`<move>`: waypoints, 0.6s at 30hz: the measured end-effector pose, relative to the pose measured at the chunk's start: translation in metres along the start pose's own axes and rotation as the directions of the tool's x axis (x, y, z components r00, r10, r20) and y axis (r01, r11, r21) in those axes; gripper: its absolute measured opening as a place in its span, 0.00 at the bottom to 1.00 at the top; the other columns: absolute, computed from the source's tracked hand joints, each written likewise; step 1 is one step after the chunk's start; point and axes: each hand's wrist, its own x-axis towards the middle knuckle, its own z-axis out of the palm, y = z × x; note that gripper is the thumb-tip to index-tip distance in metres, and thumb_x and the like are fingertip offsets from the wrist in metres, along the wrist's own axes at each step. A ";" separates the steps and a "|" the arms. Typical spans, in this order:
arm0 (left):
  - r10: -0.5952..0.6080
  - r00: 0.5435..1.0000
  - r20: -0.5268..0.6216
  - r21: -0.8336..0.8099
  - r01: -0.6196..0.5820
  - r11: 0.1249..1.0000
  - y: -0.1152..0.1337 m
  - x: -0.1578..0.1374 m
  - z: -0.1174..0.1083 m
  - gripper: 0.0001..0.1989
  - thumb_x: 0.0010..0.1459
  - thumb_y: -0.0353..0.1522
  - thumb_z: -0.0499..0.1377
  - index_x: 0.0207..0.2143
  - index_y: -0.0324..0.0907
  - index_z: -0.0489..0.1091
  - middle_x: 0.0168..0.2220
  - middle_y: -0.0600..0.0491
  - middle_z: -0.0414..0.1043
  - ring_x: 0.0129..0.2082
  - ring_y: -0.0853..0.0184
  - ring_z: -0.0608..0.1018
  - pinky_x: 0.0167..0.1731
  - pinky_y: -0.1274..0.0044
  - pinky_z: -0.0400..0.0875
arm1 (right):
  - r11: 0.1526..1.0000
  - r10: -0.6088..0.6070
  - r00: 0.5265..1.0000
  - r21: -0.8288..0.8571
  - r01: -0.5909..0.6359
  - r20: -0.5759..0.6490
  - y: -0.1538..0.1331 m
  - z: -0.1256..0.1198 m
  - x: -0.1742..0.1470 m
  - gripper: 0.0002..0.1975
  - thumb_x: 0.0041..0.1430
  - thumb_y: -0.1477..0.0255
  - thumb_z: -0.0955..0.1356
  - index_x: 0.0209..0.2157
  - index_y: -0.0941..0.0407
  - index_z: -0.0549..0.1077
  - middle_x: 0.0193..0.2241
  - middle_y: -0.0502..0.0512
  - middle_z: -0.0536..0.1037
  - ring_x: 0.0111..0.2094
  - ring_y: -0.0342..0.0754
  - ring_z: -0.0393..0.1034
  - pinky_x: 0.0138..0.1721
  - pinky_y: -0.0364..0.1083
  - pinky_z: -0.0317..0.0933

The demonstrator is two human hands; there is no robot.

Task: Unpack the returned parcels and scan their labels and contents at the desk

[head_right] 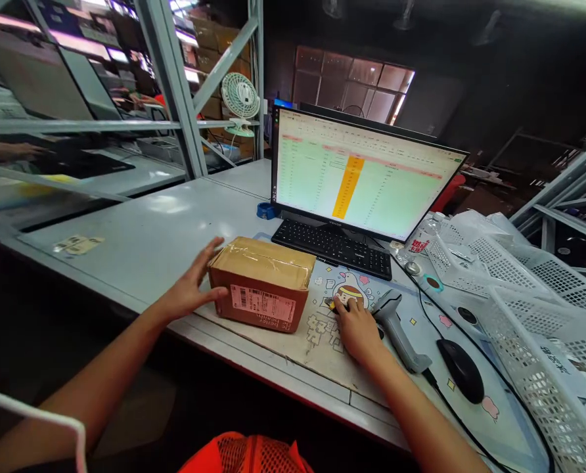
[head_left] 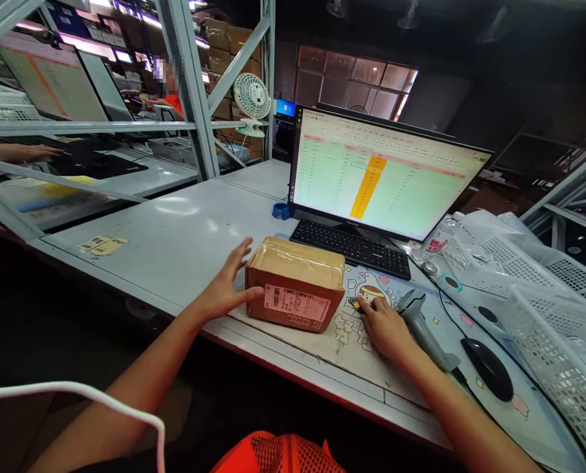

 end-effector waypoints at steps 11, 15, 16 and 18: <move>0.574 0.790 -0.215 0.671 -0.308 0.675 0.082 0.003 0.064 0.22 0.71 0.47 0.63 0.56 0.41 0.74 0.52 0.45 0.79 0.53 0.55 0.75 0.57 0.61 0.63 | 0.613 -0.385 0.816 0.542 0.575 -0.432 -0.063 -0.117 0.077 0.25 0.72 0.60 0.69 0.62 0.60 0.78 0.55 0.63 0.77 0.55 0.52 0.74 0.60 0.52 0.66; 0.602 0.741 -0.298 0.670 -0.287 0.685 0.073 0.001 0.070 0.18 0.71 0.49 0.63 0.48 0.45 0.79 0.43 0.50 0.81 0.43 0.59 0.77 0.50 0.64 0.63 | 0.698 -0.432 0.857 0.497 0.515 -0.281 -0.079 -0.123 0.083 0.25 0.70 0.62 0.73 0.63 0.59 0.77 0.53 0.63 0.77 0.52 0.52 0.74 0.58 0.50 0.66; 0.602 0.740 -0.300 0.674 -0.282 0.683 0.072 0.001 0.069 0.17 0.71 0.49 0.63 0.46 0.46 0.79 0.42 0.50 0.81 0.43 0.60 0.77 0.50 0.64 0.63 | 0.725 -0.424 0.865 0.472 0.502 -0.269 -0.081 -0.124 0.081 0.25 0.70 0.62 0.73 0.64 0.59 0.77 0.54 0.63 0.77 0.52 0.52 0.74 0.58 0.50 0.66; 0.586 0.753 -0.298 0.676 -0.267 0.687 0.071 0.001 0.069 0.16 0.70 0.49 0.64 0.43 0.47 0.81 0.40 0.51 0.81 0.42 0.60 0.77 0.49 0.63 0.62 | 0.790 -0.408 0.876 0.382 0.480 -0.257 -0.085 -0.127 0.075 0.25 0.71 0.62 0.73 0.64 0.56 0.77 0.54 0.62 0.77 0.53 0.54 0.74 0.57 0.50 0.66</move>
